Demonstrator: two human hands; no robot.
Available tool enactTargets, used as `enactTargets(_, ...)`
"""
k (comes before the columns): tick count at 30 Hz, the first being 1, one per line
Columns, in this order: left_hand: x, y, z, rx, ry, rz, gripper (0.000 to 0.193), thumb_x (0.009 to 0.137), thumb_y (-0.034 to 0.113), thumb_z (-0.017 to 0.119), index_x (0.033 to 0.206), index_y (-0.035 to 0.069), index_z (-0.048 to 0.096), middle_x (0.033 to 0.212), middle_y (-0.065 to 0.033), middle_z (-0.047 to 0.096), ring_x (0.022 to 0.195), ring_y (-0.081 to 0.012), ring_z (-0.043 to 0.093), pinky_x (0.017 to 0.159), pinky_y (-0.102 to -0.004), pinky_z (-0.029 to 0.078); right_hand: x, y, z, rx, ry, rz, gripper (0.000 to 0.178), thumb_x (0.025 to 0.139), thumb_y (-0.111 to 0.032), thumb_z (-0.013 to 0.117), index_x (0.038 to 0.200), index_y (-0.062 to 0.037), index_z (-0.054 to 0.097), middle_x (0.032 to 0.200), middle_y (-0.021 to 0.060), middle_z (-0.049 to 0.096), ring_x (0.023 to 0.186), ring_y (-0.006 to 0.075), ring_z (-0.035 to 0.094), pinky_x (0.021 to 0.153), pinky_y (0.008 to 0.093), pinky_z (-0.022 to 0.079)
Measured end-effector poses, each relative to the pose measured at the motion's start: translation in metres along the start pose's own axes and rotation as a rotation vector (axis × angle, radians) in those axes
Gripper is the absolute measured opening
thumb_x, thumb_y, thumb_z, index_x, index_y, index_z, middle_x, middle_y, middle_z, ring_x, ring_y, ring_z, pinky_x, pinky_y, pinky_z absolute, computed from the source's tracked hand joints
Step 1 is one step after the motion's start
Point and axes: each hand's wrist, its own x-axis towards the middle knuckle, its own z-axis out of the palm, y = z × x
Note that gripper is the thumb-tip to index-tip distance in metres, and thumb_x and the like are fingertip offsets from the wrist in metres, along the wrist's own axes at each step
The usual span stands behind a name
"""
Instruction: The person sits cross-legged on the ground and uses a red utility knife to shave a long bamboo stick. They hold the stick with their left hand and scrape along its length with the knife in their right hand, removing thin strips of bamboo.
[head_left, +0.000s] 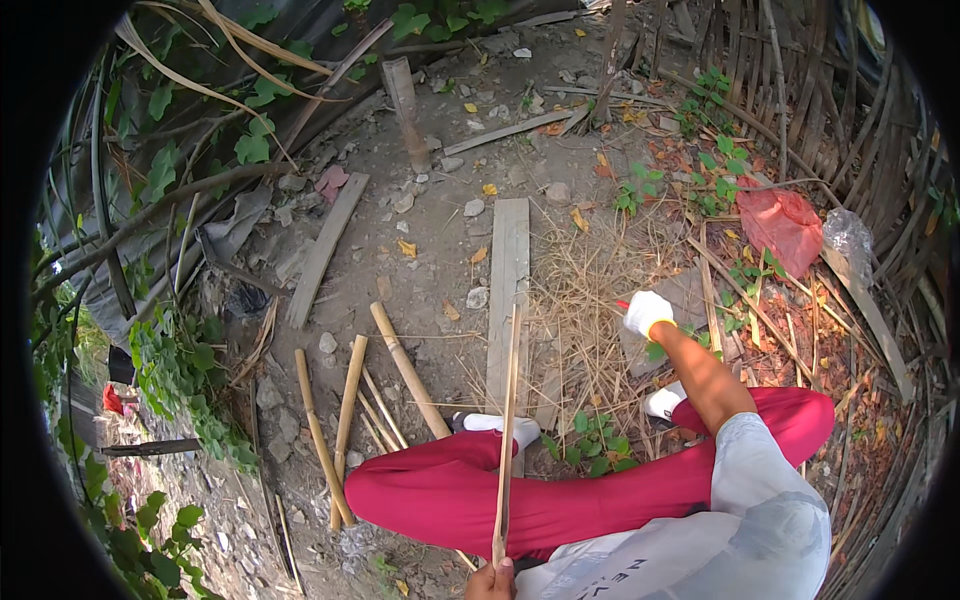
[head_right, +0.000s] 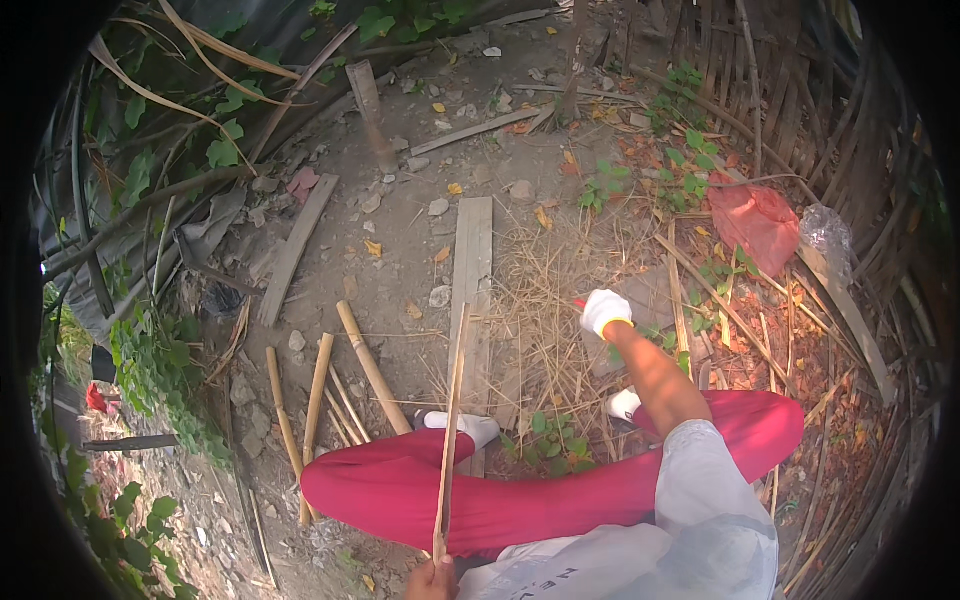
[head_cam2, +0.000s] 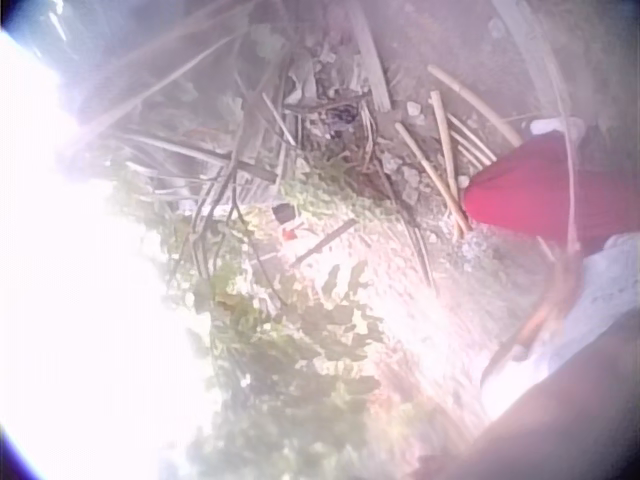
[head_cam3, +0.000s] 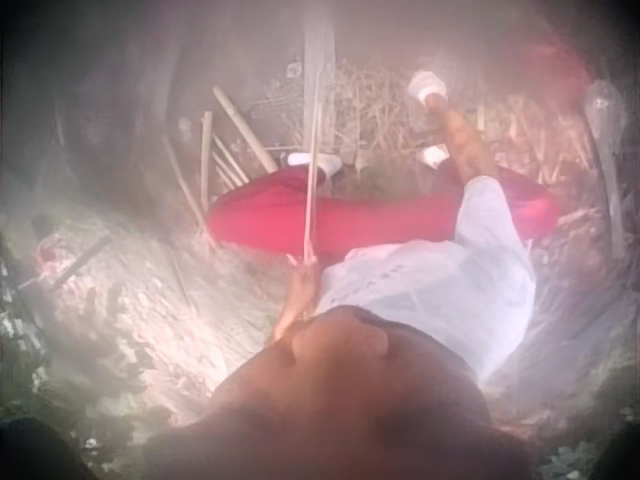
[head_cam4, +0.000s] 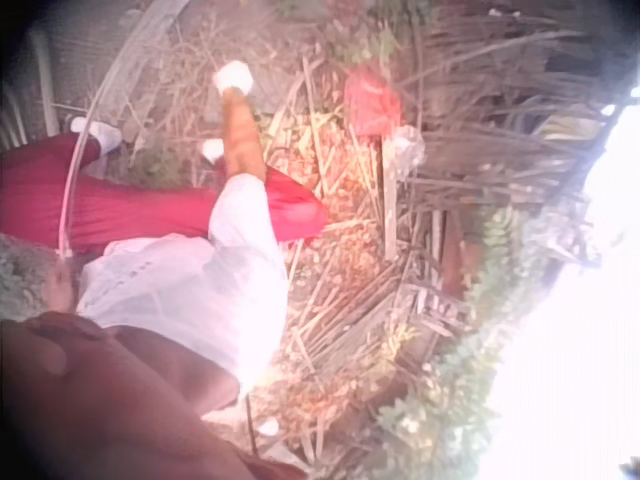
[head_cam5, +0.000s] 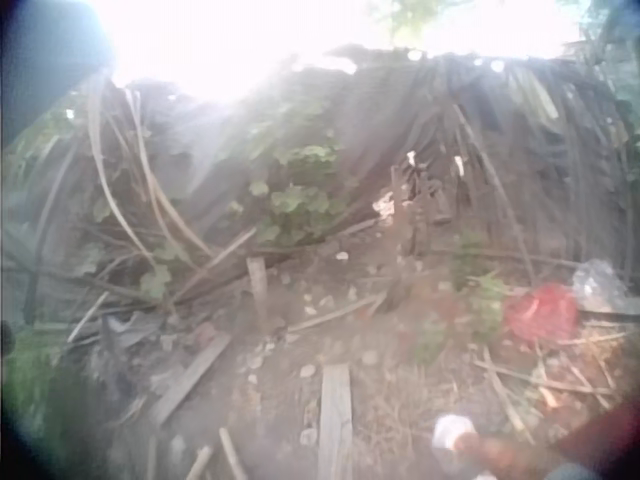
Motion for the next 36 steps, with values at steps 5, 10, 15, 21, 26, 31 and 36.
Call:
enactTargets(5, 0.045, 0.082, -0.001, -0.308, 0.106, 0.054, 0.04, 0.11, 0.044, 0.043, 0.109, 0.007, 0.057, 0.069, -0.0093, 0.056, 0.058, -0.0207, 0.055, 0.054, -0.0378, 0.042, -0.059, -0.044, -0.014, 0.285, -0.028, -0.307, 0.048, 0.083, -0.048, 0.067, 0.087, -0.0004, 0.074, 0.092, 0.0268, 0.071, 0.093, 0.0454, 0.069, 0.085, 0.0491, 0.055)
enactTargets(10, 0.066, 0.133, -0.016, -0.596, -0.114, 0.07, 0.038, 0.113, 0.045, 0.033, 0.119, 0.009, 0.045, 0.068, -0.001, 0.044, 0.046, -0.0066, 0.036, 0.037, -0.0232, 0.032, -0.12, -0.083, -0.044, 0.349, -0.011, -0.483, 0.046, 0.087, -0.049, 0.064, 0.081, -0.0041, 0.071, 0.086, 0.0237, 0.07, 0.089, 0.0437, 0.068, 0.082, 0.0506, 0.054)
enactTargets(15, 0.083, 0.167, -0.019, -0.813, -0.129, -0.049, 0.036, 0.114, 0.039, 0.033, 0.117, 0.008, 0.051, 0.067, -0.0025, 0.045, 0.046, -0.0093, 0.038, 0.039, -0.0258, 0.034, -0.156, -0.106, -0.066, 0.338, -0.028, -0.553, 0.042, 0.09, -0.048, 0.063, 0.082, -0.0075, 0.071, 0.085, 0.0188, 0.072, 0.089, 0.0421, 0.069, 0.08, 0.051, 0.054)
enactTargets(21, 0.097, 0.189, -0.019, -0.773, -0.124, -0.08, 0.043, 0.114, 0.04, 0.036, 0.108, 0.003, 0.058, 0.062, -0.0002, 0.041, 0.048, -0.0098, 0.039, 0.043, -0.0284, 0.037, -0.179, -0.116, -0.06, 0.206, 0.02, -0.591, 0.033, 0.089, -0.045, 0.064, 0.083, -0.0136, 0.072, 0.082, 0.0148, 0.073, 0.083, 0.0379, 0.072, 0.075, 0.0479, 0.057)
enactTargets(26, 0.111, 0.189, -0.016, -0.756, -0.137, -0.105, 0.05, 0.112, 0.046, 0.037, 0.09, 0.005, 0.057, 0.055, 0.0035, 0.034, 0.046, -0.0086, 0.035, 0.041, -0.0267, 0.03, -0.187, -0.123, -0.045, 0.158, 0.108, -0.683, 0.028, 0.087, -0.04, 0.064, 0.081, -0.0142, 0.073, 0.075, 0.0154, 0.072, 0.074, 0.0384, 0.072, 0.068, 0.0483, 0.058)
enactTargets(31, 0.123, 0.205, -0.014, -0.701, -0.041, -0.086, 0.051, 0.112, 0.047, 0.036, 0.077, 0.012, 0.046, 0.054, 0.0058, 0.032, 0.041, -0.0069, 0.028, 0.038, -0.0254, 0.02, -0.2, -0.126, -0.049, 0.095, 0.08, -0.661, 0.022, 0.082, -0.033, 0.067, 0.078, -0.013, 0.074, 0.07, 0.0163, 0.069, 0.069, 0.0379, 0.071, 0.063, 0.0486, 0.056)
enactTargets(36, 0.132, 0.212, 0.002, -0.624, 0.033, -0.068, 0.049, 0.111, 0.045, 0.033, 0.076, 0.012, 0.042, 0.055, 0.0048, 0.032, 0.039, -0.0075, 0.028, 0.036, -0.0269, 0.018, -0.188, -0.127, -0.04, 0.014, 0.042, -0.581, 0.02, 0.078, -0.031, 0.069, 0.076, -0.0113, 0.076, 0.07, 0.017, 0.07, 0.068, 0.0374, 0.071, 0.062, 0.048, 0.056)
